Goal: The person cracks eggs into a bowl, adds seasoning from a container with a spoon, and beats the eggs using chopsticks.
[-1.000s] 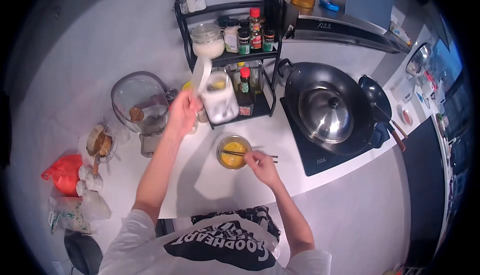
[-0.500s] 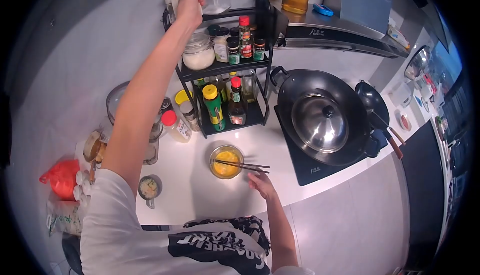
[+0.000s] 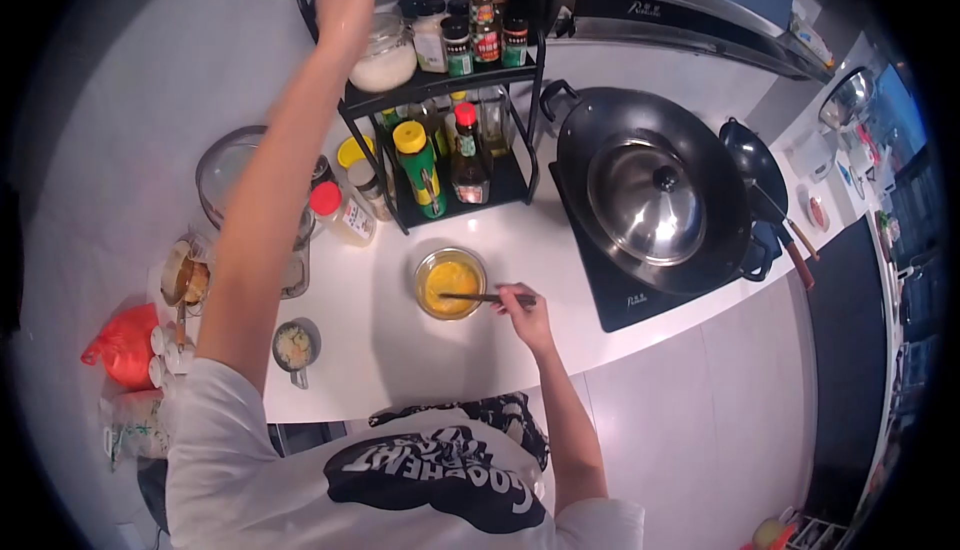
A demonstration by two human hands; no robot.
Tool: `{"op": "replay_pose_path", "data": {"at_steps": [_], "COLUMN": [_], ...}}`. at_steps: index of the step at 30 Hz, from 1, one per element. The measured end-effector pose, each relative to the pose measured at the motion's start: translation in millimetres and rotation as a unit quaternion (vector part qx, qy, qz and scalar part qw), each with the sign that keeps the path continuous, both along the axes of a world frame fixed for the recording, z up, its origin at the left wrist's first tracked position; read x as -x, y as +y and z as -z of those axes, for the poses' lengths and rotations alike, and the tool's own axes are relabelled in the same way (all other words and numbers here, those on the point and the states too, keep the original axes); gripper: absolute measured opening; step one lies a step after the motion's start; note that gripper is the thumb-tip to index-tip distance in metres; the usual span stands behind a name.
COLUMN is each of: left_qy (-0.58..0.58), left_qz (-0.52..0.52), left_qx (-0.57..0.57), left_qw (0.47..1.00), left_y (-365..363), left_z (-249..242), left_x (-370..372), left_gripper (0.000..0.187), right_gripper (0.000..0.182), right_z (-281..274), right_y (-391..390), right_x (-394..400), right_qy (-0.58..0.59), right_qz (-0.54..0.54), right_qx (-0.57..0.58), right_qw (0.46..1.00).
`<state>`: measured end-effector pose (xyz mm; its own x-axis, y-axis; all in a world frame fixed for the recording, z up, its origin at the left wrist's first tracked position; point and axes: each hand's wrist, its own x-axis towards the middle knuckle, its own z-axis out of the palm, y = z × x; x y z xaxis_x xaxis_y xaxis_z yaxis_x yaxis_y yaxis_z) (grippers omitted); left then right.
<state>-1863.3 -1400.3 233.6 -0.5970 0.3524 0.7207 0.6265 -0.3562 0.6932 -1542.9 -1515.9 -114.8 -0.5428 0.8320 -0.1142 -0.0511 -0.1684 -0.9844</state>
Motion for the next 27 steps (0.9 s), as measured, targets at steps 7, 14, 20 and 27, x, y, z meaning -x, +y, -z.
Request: {"op": "replay_pose_path", "data": {"at_steps": [7,14,20,27], "left_qy": [-0.073,-0.353,-0.559,-0.583], "left_qz": [0.098,0.131,0.246,0.299], "left_qx": [0.244,0.432,0.351,0.27], "left_qw": [0.962,0.82,0.71,0.706], "left_y": [-147.0,-258.2,-254.5,-245.6], "left_z": [249.9,433.7,411.5,408.7], "left_x": [-38.8,-83.2,-112.1,-113.2], "left_gripper": [0.015,0.045,0.06,0.066], "right_gripper": [0.02,0.019,0.023,0.03], "right_z": [-23.7,-23.3,-16.8,-12.5], "right_y": [-1.9,-2.3,-10.1,-12.3], "right_x": [-12.8,-13.8,-8.9,-6.5], "right_qy": [-0.062,-0.064,-0.061,-0.056], "right_qz": [-0.059,-0.103,-0.061,-0.029], "right_qx": [-0.06,-0.023,-0.01,0.055], "right_qw": [0.995,0.992,0.996,0.997]}}
